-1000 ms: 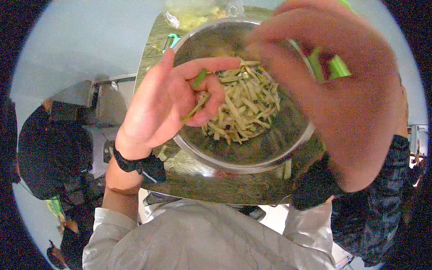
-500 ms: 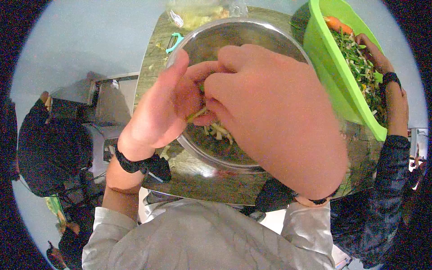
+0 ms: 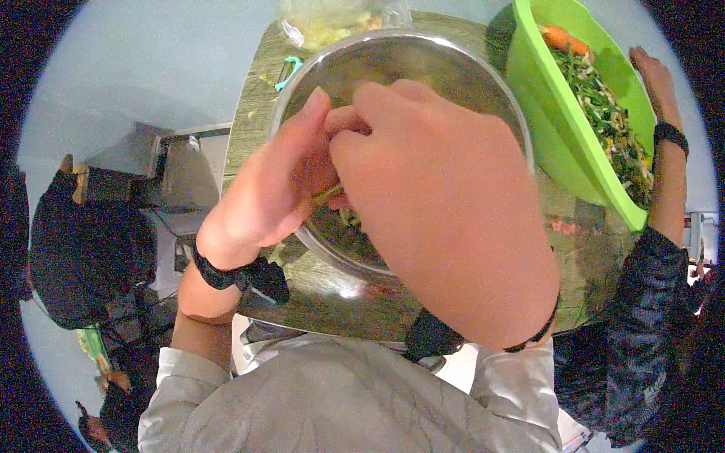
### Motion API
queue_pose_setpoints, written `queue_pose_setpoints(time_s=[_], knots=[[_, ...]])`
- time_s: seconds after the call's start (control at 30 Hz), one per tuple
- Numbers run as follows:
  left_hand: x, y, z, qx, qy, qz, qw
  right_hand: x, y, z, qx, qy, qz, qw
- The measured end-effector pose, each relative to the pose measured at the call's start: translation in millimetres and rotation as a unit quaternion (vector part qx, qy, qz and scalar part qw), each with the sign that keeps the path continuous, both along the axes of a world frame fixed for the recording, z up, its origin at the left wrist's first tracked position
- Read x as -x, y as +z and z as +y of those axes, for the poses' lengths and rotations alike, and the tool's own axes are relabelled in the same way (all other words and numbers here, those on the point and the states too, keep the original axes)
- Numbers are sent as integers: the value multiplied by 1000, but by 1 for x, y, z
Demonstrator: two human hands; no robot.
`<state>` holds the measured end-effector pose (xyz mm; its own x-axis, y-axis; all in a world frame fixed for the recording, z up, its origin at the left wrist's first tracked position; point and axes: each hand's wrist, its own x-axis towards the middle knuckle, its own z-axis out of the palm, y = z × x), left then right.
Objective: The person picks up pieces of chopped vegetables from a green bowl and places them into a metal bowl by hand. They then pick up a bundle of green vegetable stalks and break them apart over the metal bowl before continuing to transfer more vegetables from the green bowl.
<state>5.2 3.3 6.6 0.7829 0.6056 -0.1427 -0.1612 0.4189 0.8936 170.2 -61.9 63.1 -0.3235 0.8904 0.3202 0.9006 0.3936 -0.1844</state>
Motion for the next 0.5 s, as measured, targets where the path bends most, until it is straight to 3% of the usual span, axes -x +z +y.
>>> queue_pose_setpoints(time_s=[0.2, 0.37, 0.5], knots=[[-5, 12, -6, 70, 51, 3, 996, -5, 0, 3, 8, 41, 17, 999], [3, -2, 6, 32, -27, -63, 997, -36, 18, 2, -18, 50, 51, 997], [0, 0, 4, 12, -25, -29, 999, -119, 40, -8, -99, -178, 39, 978]])
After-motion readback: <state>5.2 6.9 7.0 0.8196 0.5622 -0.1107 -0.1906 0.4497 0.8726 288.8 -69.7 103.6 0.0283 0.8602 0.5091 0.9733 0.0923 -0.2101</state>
